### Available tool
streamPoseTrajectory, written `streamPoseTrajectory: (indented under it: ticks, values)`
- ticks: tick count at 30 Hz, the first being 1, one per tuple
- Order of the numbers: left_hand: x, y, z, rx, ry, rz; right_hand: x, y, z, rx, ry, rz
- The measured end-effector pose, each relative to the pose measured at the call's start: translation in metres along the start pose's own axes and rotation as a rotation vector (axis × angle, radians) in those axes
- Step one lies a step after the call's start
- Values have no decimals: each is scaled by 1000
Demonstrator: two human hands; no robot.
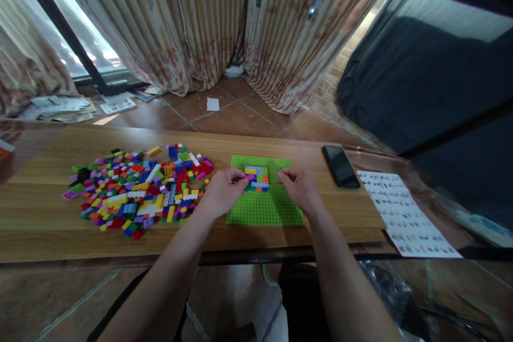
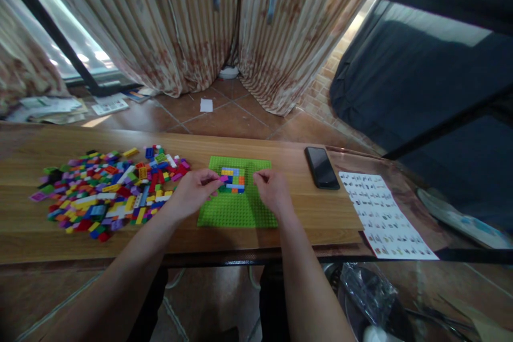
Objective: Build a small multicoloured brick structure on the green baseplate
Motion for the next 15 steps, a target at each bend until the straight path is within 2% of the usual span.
streamPoseTrajectory:
  ticks: [4,8,12,15]
  values:
    - [3,-8,5,123,115,5,8,-16,6,92,42,116]
    - [9,-10,3,268,247,-7,12,-24,8,41,11,158]
    - [15,-9,2,428,346,-29,12,-25,6,18,-32,141]
    - [18,-10,4,497,391,-40,13,-18,12,34,-15,67]
Point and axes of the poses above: each hand's wrist, its own x-axis away from the middle knuckle, its own y-axis out of the back of the hand, z = x × y, the point moved 10 cm from there along -x, towards the middle knuckle, and after that the axes turned 12 degrees about -y, right-handed, at the moved point
